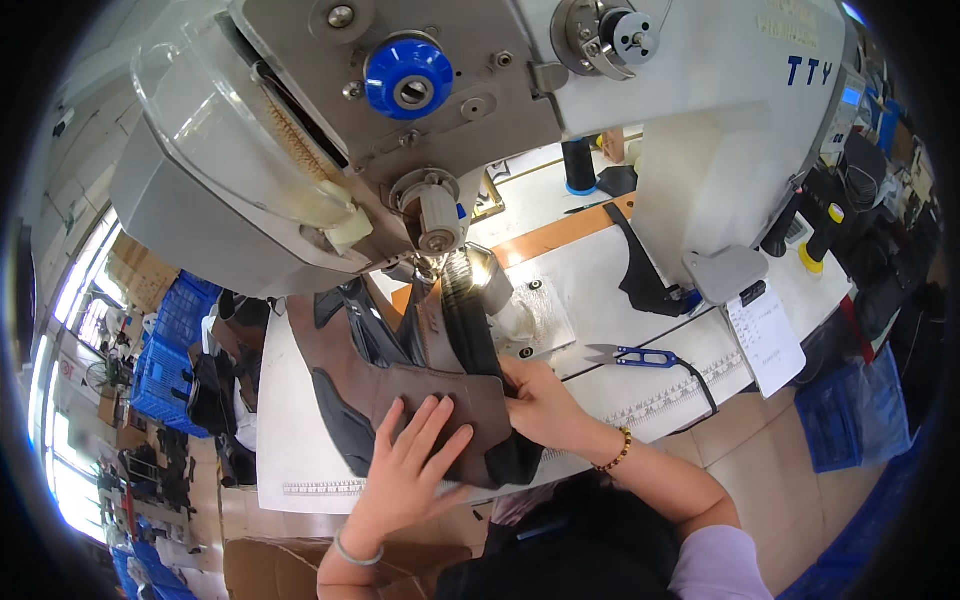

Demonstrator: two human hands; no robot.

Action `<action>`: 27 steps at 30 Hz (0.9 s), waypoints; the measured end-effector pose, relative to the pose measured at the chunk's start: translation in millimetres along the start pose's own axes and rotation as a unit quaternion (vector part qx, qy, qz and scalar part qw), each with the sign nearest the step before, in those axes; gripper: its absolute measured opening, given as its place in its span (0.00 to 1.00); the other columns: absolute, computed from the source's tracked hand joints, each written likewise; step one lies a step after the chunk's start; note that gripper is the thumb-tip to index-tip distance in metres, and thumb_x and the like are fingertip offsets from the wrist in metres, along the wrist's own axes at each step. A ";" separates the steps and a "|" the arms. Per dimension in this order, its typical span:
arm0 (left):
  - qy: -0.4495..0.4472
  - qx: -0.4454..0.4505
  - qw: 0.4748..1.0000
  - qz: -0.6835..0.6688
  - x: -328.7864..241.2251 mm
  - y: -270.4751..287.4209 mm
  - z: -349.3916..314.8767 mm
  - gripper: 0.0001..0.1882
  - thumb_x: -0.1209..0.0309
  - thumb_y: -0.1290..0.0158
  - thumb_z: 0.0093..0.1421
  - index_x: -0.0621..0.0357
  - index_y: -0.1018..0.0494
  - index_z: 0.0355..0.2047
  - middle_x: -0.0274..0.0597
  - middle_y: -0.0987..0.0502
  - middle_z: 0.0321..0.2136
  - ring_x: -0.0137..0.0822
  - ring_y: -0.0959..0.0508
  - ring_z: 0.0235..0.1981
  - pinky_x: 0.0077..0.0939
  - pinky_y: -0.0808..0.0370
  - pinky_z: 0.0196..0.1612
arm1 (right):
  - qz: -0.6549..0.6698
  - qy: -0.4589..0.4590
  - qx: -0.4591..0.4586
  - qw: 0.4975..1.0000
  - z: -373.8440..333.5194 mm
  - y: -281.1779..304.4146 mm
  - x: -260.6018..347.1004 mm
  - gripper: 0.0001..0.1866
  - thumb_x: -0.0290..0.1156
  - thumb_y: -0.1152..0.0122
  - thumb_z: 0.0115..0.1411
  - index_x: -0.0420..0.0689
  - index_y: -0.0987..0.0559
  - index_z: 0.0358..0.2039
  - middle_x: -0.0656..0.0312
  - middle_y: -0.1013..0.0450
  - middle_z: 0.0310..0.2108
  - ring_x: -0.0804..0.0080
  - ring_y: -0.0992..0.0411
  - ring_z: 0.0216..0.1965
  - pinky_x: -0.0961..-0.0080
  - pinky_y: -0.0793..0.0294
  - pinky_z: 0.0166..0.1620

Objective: The person sews together different leather panels of boot upper components using an industrial sewing machine.

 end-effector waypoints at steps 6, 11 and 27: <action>0.099 -0.132 0.949 -0.270 24.6 20.9 50.4 0.28 0.72 0.44 0.48 0.60 0.35 0.52 0.50 0.38 0.55 0.48 0.38 0.56 0.38 0.42 0.58 | 0.110 0.004 -0.007 0.994 -0.4 -5.4 -13.7 0.16 0.19 0.46 0.55 0.37 0.29 0.46 0.68 0.28 0.38 0.87 0.34 0.37 0.86 0.32 0.40; 0.061 -0.188 0.973 -0.120 34.6 1.5 70.0 0.24 0.76 0.48 0.52 0.66 0.35 0.51 0.47 0.37 0.54 0.45 0.34 0.54 0.34 0.36 0.56 | 0.106 0.000 -0.005 0.994 -2.7 -0.4 -20.8 0.16 0.19 0.47 0.55 0.37 0.29 0.45 0.67 0.28 0.38 0.86 0.33 0.38 0.86 0.32 0.40; 0.147 -0.268 0.918 -0.251 30.2 0.3 69.4 0.18 0.82 0.51 0.53 0.63 0.30 0.47 0.46 0.29 0.47 0.40 0.27 0.47 0.25 0.31 0.48 | 0.122 0.083 -0.098 0.984 13.7 -15.2 -2.2 0.21 0.22 0.46 0.56 0.38 0.34 0.51 0.63 0.29 0.40 0.84 0.33 0.39 0.84 0.31 0.41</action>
Point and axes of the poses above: each hand's wrist, its own z-axis towards the middle knuckle, its own y-axis out of the back of the hand, x = y × z, the point moved 2 cm from there along z, towards the middle knuckle
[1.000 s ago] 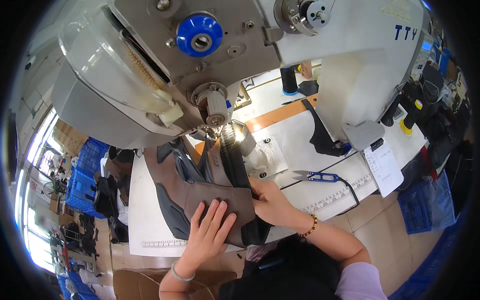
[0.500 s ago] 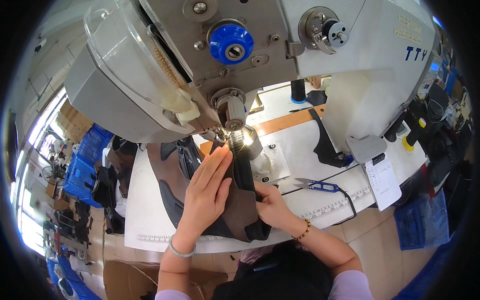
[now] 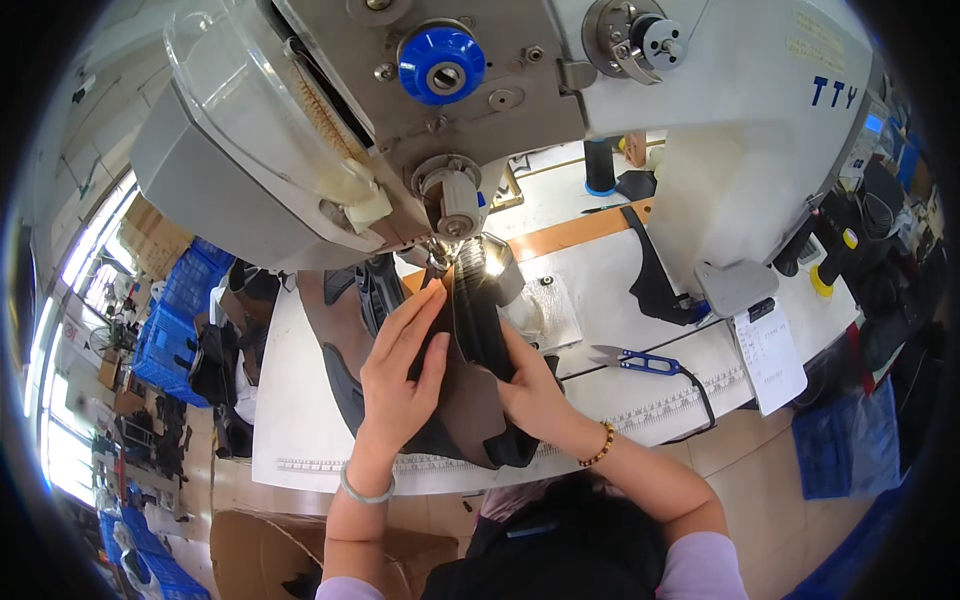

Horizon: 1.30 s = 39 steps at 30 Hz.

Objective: The person sews together different leather panels of boot upper components using an industrial sewing machine.

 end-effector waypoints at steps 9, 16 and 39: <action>-0.025 -0.002 1.000 0.007 2.4 1.2 1.8 0.15 0.78 0.51 0.56 0.62 0.29 0.46 0.45 0.29 0.47 0.42 0.26 0.45 0.27 0.28 0.46 | -0.067 -0.009 -0.049 0.996 20.1 -0.3 5.4 0.08 0.24 0.45 0.57 0.36 0.27 0.37 0.70 0.28 0.27 0.87 0.35 0.28 0.88 0.35 0.31; -0.020 0.002 1.000 0.009 3.3 -0.5 1.9 0.16 0.79 0.51 0.55 0.62 0.29 0.45 0.46 0.29 0.47 0.43 0.26 0.44 0.27 0.28 0.45 | -0.203 0.012 -0.014 0.979 18.0 2.1 15.4 0.08 0.23 0.46 0.56 0.35 0.27 0.37 0.67 0.28 0.25 0.87 0.35 0.26 0.85 0.35 0.30; -0.042 0.047 0.995 0.081 -6.4 -4.9 8.2 0.21 0.83 0.51 0.50 0.69 0.33 0.48 0.48 0.31 0.47 0.45 0.31 0.51 0.31 0.31 0.52 | 0.015 -0.089 -0.001 0.996 18.6 10.9 7.6 0.11 0.24 0.46 0.58 0.36 0.27 0.42 0.67 0.28 0.33 0.87 0.33 0.32 0.88 0.33 0.36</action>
Point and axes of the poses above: each hand's wrist, its own z-axis towards the middle knuckle, its own y-axis out of the back of the hand, x = y × z, the point moved 2 cm from there along z, towards the middle knuckle
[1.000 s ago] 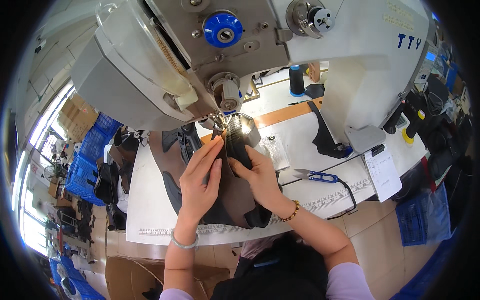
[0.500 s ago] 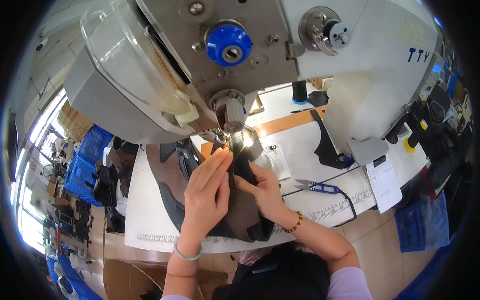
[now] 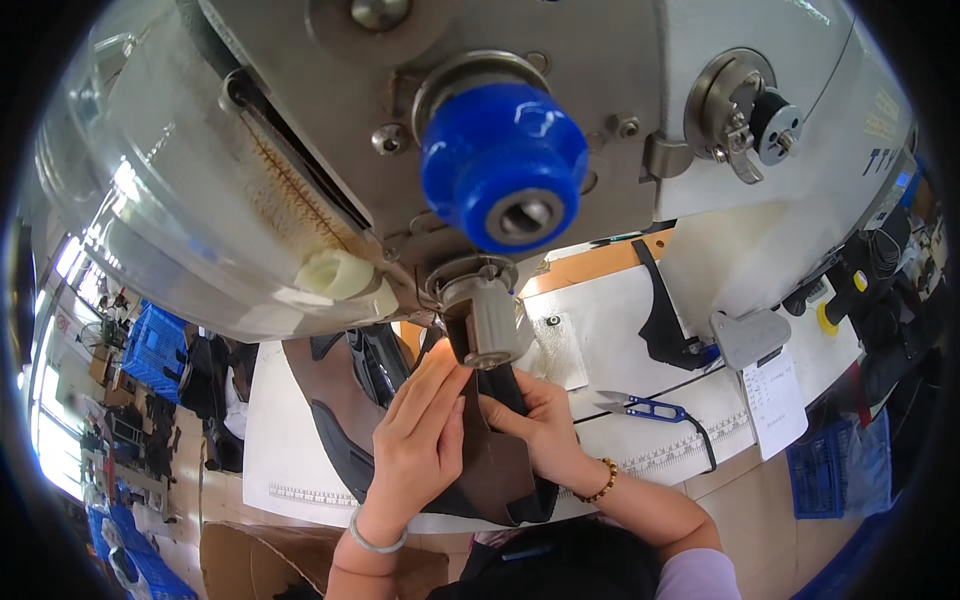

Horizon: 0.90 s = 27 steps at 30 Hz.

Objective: The person sews together different leather panels of boot upper components using an industrial sewing machine.

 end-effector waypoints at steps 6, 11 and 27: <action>-0.008 -0.011 1.000 -0.010 4.6 -2.1 2.1 0.22 0.83 0.51 0.50 0.67 0.33 0.48 0.48 0.32 0.46 0.46 0.30 0.49 0.31 0.30 0.49 | -0.026 -0.009 -0.012 1.000 3.9 2.6 -1.8 0.09 0.24 0.46 0.58 0.36 0.27 0.40 0.70 0.30 0.28 0.89 0.36 0.29 0.89 0.36 0.31; 0.011 -0.023 1.000 0.006 5.5 -0.3 1.9 0.20 0.82 0.50 0.51 0.62 0.31 0.46 0.46 0.33 0.44 0.46 0.29 0.44 0.33 0.29 0.44 | -0.052 0.014 -0.003 0.999 0.2 -3.9 2.0 0.12 0.25 0.46 0.58 0.36 0.28 0.44 0.67 0.28 0.35 0.87 0.34 0.34 0.88 0.33 0.38; -0.026 -0.028 0.999 0.003 14.5 -3.4 -4.3 0.22 0.82 0.49 0.49 0.63 0.31 0.47 0.46 0.31 0.45 0.44 0.28 0.48 0.30 0.29 0.48 | -0.075 0.045 0.031 0.996 -3.5 0.2 0.5 0.13 0.24 0.46 0.58 0.35 0.29 0.44 0.65 0.28 0.37 0.85 0.33 0.36 0.86 0.32 0.39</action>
Point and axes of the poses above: each hand's wrist, its own z-axis towards the middle knuckle, its own y-axis out of the back of the hand, x = y × z, the point moved 2 cm from there along z, towards the middle knuckle
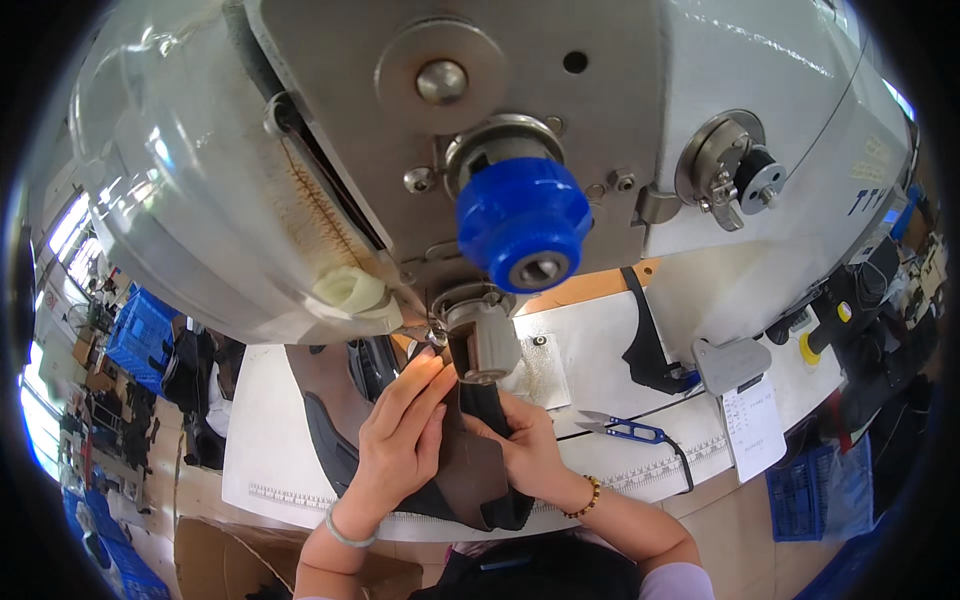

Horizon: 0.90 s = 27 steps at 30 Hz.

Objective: The person sews together different leather panels of boot upper components using an industrial sewing machine.

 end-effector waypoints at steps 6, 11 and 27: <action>-0.005 -0.009 1.000 0.014 -1.7 -0.6 1.4 0.21 0.82 0.49 0.50 0.64 0.31 0.47 0.46 0.31 0.44 0.44 0.28 0.48 0.30 0.29 0.48 | -0.036 -0.004 -0.005 0.999 2.6 0.0 0.6 0.12 0.25 0.46 0.58 0.36 0.28 0.43 0.66 0.28 0.33 0.87 0.33 0.33 0.87 0.32 0.35; 0.015 0.014 0.999 0.039 -3.1 0.9 8.3 0.21 0.80 0.49 0.51 0.65 0.32 0.48 0.46 0.32 0.44 0.44 0.29 0.48 0.31 0.29 0.47 | -0.034 -0.029 -0.011 0.999 8.3 1.6 2.0 0.13 0.27 0.45 0.58 0.37 0.29 0.43 0.65 0.28 0.33 0.86 0.33 0.34 0.87 0.32 0.37; -0.002 0.007 1.000 0.003 -3.6 1.8 -2.5 0.19 0.84 0.49 0.50 0.63 0.28 0.45 0.41 0.30 0.46 0.41 0.30 0.50 0.30 0.28 0.48 | 0.014 -0.003 0.037 0.999 -4.5 10.9 -4.9 0.20 0.21 0.48 0.57 0.35 0.33 0.51 0.65 0.30 0.42 0.84 0.33 0.40 0.86 0.32 0.42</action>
Point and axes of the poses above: each hand's wrist, its own z-axis towards the middle knuckle, its own y-axis out of the back of the hand, x = y × z, the point moved 2 cm from there along z, towards the middle knuckle
